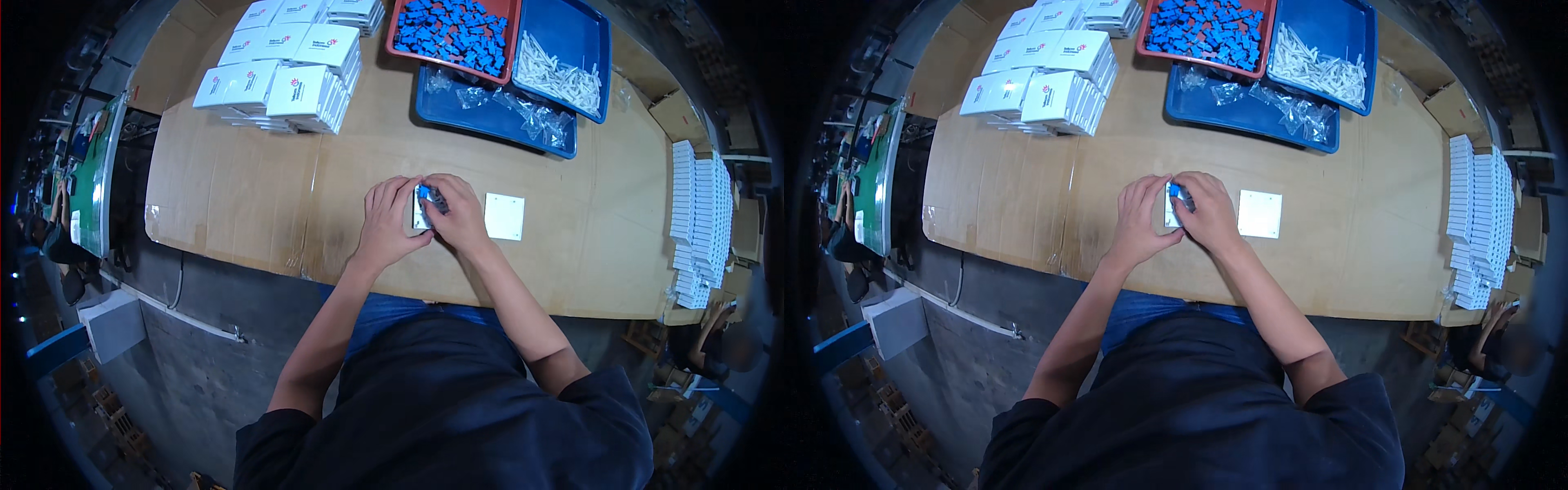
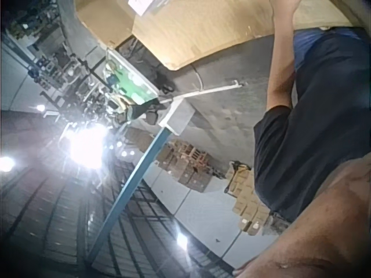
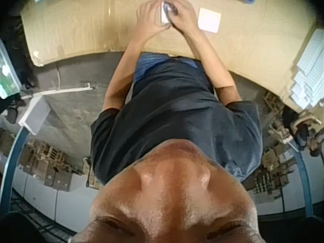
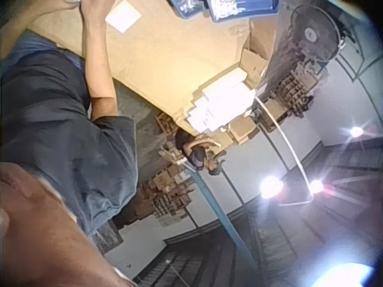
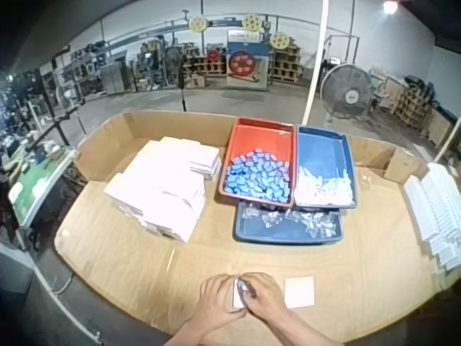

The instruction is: Assembling and packing small components into white boxes at a factory workbench.

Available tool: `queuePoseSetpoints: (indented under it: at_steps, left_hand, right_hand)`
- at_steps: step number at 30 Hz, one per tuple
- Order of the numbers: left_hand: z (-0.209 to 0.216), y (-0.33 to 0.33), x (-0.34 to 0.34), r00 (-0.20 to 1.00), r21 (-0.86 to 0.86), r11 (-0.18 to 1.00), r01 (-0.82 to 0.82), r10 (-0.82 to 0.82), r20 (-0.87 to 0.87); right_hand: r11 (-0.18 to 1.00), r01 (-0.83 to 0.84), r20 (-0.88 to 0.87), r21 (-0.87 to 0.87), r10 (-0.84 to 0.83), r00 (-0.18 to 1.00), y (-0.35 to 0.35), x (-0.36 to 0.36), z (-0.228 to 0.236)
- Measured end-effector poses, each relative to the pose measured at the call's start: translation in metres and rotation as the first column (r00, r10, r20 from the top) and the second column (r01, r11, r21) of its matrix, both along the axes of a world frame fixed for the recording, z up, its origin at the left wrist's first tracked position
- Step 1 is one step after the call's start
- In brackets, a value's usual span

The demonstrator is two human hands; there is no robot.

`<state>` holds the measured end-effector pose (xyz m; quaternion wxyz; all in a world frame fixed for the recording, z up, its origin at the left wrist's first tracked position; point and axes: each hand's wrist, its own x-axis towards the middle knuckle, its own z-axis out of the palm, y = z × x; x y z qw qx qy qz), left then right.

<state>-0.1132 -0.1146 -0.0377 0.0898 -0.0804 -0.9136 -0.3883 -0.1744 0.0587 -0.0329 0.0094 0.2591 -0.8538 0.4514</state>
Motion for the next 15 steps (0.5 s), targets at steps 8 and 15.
queuePoseSetpoints:
  at_steps: [8, 15]
  left_hand:
    - [0.004, -0.001, -0.002, 1.0, 0.041, 0.999, -0.012, 0.012, 0.018]
    - [0.005, -0.003, -0.003, 1.0, 0.033, 0.999, -0.015, 0.014, 0.025]
  right_hand:
    - [1.0, -0.004, -0.045, 0.009, 0.004, 0.999, -0.004, -0.002, -0.004]
    - [1.0, 0.019, -0.009, 0.025, -0.019, 1.0, -0.004, 0.001, -0.016]
